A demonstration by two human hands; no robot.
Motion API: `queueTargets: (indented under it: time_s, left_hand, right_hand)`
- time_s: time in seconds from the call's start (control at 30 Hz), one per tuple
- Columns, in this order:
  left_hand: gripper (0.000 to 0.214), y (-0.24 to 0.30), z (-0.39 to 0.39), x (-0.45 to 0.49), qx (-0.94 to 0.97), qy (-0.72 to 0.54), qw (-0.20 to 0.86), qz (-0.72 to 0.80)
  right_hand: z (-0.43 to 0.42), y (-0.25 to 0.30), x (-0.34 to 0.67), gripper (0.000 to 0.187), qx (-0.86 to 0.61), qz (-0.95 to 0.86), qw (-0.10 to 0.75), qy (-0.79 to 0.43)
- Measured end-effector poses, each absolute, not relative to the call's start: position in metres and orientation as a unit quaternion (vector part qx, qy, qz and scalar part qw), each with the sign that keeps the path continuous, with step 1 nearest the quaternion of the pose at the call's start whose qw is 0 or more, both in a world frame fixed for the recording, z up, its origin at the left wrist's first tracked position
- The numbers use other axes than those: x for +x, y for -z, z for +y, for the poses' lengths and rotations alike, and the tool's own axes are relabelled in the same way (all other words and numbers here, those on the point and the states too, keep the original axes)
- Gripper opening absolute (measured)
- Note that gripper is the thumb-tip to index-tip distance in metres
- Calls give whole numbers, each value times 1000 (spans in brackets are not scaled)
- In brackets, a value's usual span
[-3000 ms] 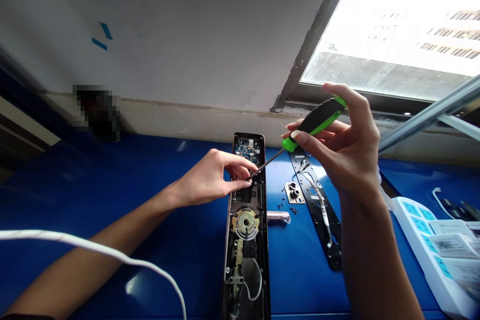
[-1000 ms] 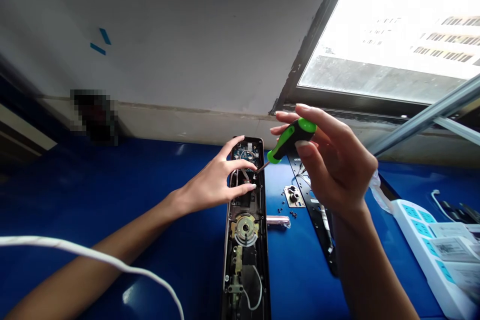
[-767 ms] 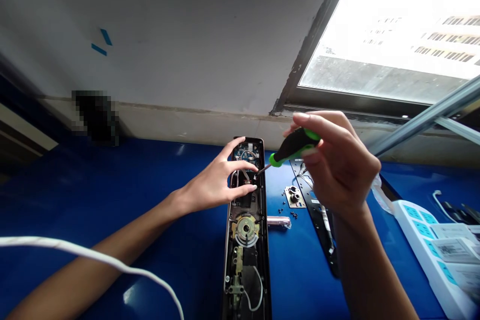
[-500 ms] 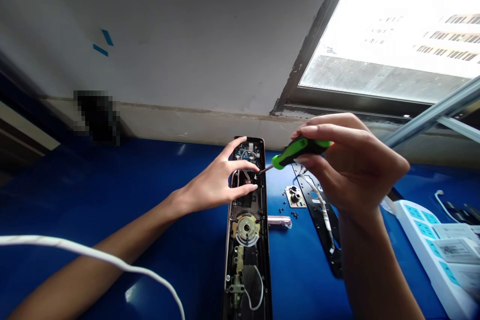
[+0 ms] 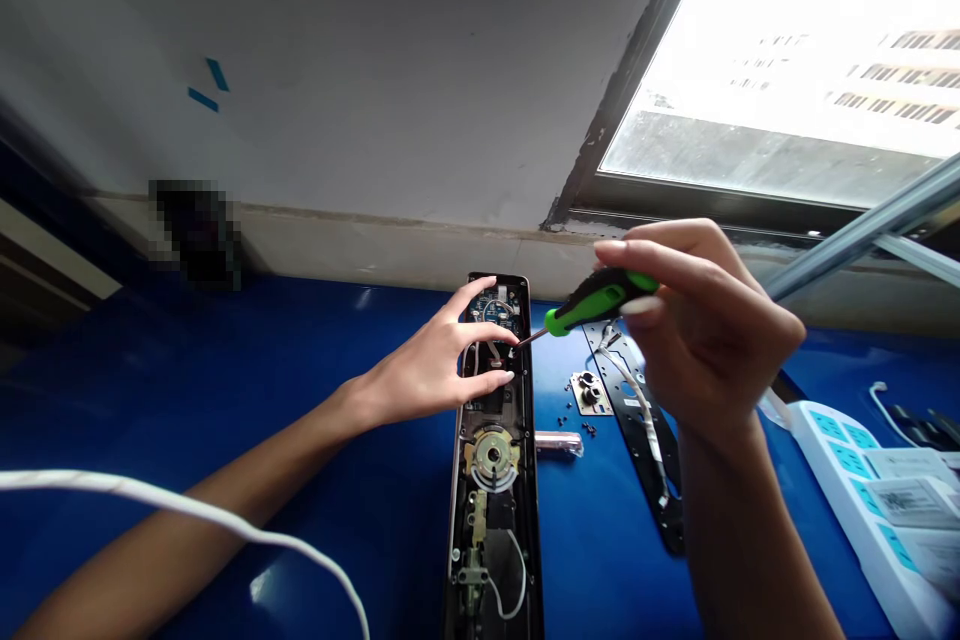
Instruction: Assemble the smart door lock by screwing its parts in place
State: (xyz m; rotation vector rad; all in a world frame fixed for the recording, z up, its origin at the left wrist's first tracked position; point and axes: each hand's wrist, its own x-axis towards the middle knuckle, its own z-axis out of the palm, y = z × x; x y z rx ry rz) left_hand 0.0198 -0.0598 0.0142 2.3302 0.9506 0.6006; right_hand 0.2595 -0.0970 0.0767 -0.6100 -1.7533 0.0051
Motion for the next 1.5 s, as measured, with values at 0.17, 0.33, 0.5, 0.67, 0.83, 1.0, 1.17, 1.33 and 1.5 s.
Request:
queueTargets:
  time_s: [0.17, 0.33, 0.5, 0.67, 0.83, 1.0, 1.17, 1.33, 1.5]
  left_hand:
    - [41, -14, -59, 19, 865, -230, 270, 356]
    - [42, -14, -59, 19, 864, -230, 266, 360]
    - [41, -14, -59, 19, 865, -230, 267, 358]
    - [41, -15, -59, 19, 865, -235, 260, 358]
    - [41, -14, -58, 20, 867, -236, 253, 358]
    - [42, -12, -57, 20, 869, -238, 246, 357]
    - [42, -11, -57, 20, 868, -234, 242, 367]
    - [40, -12, -57, 21, 868, -241, 240, 363]
    - [40, -12, -57, 19, 865, -246, 242, 364]
  right_hand:
    - [-99, -77, 257, 41, -244, -765, 592, -71]
    - [-97, -76, 262, 37, -261, -754, 602, -8]
    - [-97, -76, 259, 39, -254, -768, 584, -73]
    - [-97, -74, 262, 44, -257, -755, 603, -20]
    - [-100, -77, 261, 33, -270, -770, 578, -24]
    - [-98, -75, 261, 45, -248, -767, 591, -24]
    - [-99, -78, 262, 35, -281, -775, 566, -9]
    - [-99, -77, 262, 46, -252, -784, 564, -68]
    - [-98, -76, 262, 34, -271, -768, 580, 1]
